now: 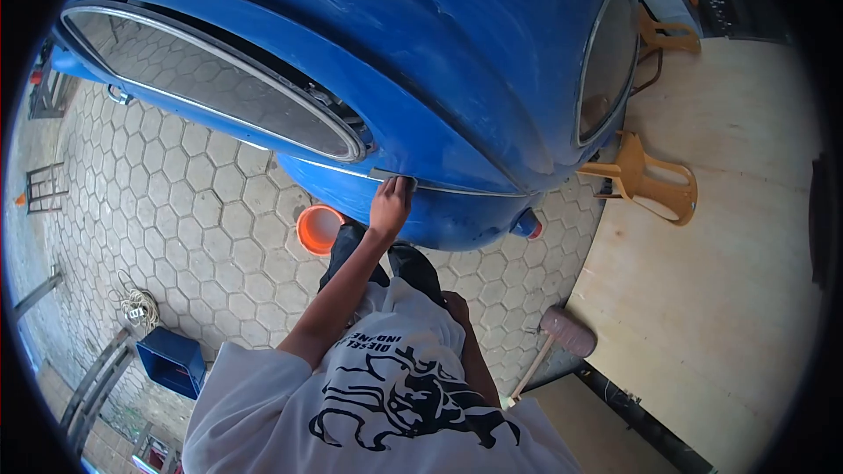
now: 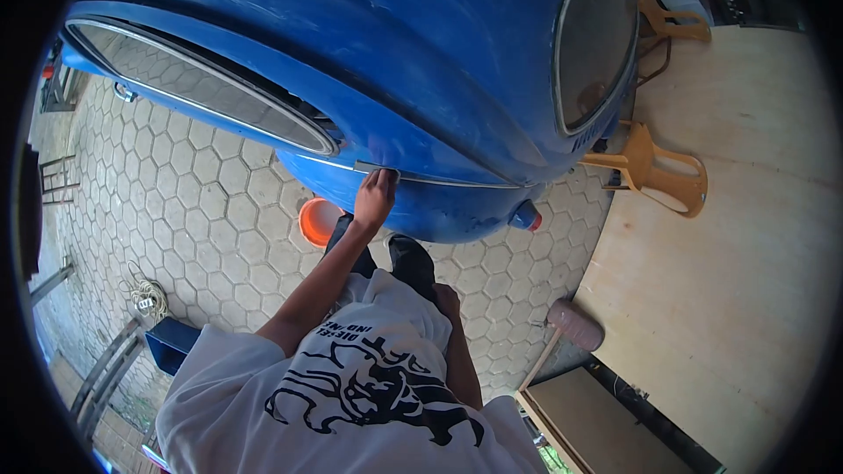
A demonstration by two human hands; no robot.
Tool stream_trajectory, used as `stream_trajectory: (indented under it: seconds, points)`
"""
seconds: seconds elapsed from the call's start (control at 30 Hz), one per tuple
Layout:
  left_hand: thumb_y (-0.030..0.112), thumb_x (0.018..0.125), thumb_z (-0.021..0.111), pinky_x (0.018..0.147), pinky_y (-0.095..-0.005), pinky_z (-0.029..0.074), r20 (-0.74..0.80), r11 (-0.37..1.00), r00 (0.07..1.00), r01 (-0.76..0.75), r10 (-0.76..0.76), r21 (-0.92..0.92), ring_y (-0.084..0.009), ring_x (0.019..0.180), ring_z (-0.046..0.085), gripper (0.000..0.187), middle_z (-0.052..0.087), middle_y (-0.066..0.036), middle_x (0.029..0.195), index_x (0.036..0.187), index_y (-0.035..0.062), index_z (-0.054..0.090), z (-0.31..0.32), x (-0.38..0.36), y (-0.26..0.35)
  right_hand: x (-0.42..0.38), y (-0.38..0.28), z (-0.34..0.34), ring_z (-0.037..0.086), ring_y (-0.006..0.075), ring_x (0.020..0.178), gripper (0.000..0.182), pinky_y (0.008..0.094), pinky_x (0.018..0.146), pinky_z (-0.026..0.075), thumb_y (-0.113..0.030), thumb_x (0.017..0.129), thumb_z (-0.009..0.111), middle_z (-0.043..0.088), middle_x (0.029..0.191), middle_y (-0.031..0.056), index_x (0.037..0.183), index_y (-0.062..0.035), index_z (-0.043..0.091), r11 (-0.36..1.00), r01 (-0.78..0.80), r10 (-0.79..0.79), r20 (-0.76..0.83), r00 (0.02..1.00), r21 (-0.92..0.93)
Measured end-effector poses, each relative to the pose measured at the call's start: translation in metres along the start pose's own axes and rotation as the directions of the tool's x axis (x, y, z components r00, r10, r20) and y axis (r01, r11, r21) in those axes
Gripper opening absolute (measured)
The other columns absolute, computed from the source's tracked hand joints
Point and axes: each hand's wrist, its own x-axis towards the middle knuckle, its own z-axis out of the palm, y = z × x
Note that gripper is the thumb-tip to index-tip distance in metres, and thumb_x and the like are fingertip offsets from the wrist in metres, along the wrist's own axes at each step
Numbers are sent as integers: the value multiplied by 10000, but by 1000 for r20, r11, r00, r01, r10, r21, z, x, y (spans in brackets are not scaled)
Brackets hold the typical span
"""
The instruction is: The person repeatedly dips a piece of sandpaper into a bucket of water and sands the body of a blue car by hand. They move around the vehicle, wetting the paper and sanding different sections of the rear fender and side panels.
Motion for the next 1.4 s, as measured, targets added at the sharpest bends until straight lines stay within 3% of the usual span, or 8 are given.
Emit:
stream_trajectory:
  seconds: [0.07,0.17,0.37,0.6,0.87,1.07,1.17,1.4]
  points:
    - [22,842,617,858,-455,515,61,996,994,87,-85,-29,-380,990,616,272,644,-183,1013,1110,18,573,21,3,14,-2,3,4,633,319,1155,417,432,999,476,-390,961,508,685,1205,151,1192,-94,691,988,-45,48,-20,999,148]
    - [15,835,608,872,-463,525,25,933,937,-345,349,-101,-397,994,627,309,659,-205,1008,1143,18,577,76,1,34,-19,-4,5,649,296,1137,426,403,986,487,-418,935,571,702,1174,142,1168,-88,705,961,-145,163,-61,985,235]
    - [11,833,586,787,-480,554,128,988,983,-120,132,-99,-425,899,652,252,670,-239,971,1080,10,637,75,11,60,-37,-9,0,651,282,1137,433,386,984,488,-420,933,578,706,1173,134,1164,-77,708,915,-220,272,-115,955,338]
    - [22,881,562,680,-448,535,-241,995,970,6,-30,-100,-419,819,673,132,686,-221,871,941,2,678,-14,9,-10,-12,53,20,606,331,1186,426,423,1024,457,-379,951,486,664,1234,166,1199,-97,690,996,1,-1,4,1000,94]
    - [90,880,565,678,-505,519,-137,996,986,-92,91,-2,-439,754,648,133,665,-235,803,823,5,648,40,17,26,-14,94,17,675,340,950,196,440,793,539,-219,861,592,704,967,143,963,-69,669,935,348,-352,-303,886,-70]
    - [106,884,577,702,-522,509,-218,996,973,-84,73,-42,-465,796,635,137,657,-254,816,830,-1,643,31,14,38,7,85,-11,682,324,916,238,405,767,543,-253,873,586,707,971,145,986,-60,668,968,250,-248,-115,962,-3]
    - [110,872,578,707,-468,534,-360,967,902,188,-240,-173,-408,797,687,135,699,-215,816,862,2,659,-12,14,-4,27,101,2,685,323,967,326,410,807,548,-309,865,603,714,1061,154,1071,-73,695,950,190,-146,-185,972,247]
    - [242,908,535,711,-470,535,-347,905,836,387,-426,-178,-388,780,708,277,714,-203,815,904,7,682,-61,31,-28,25,98,-6,684,323,973,332,411,812,547,-313,862,606,713,1065,154,1074,-73,696,979,179,-164,-141,976,100]
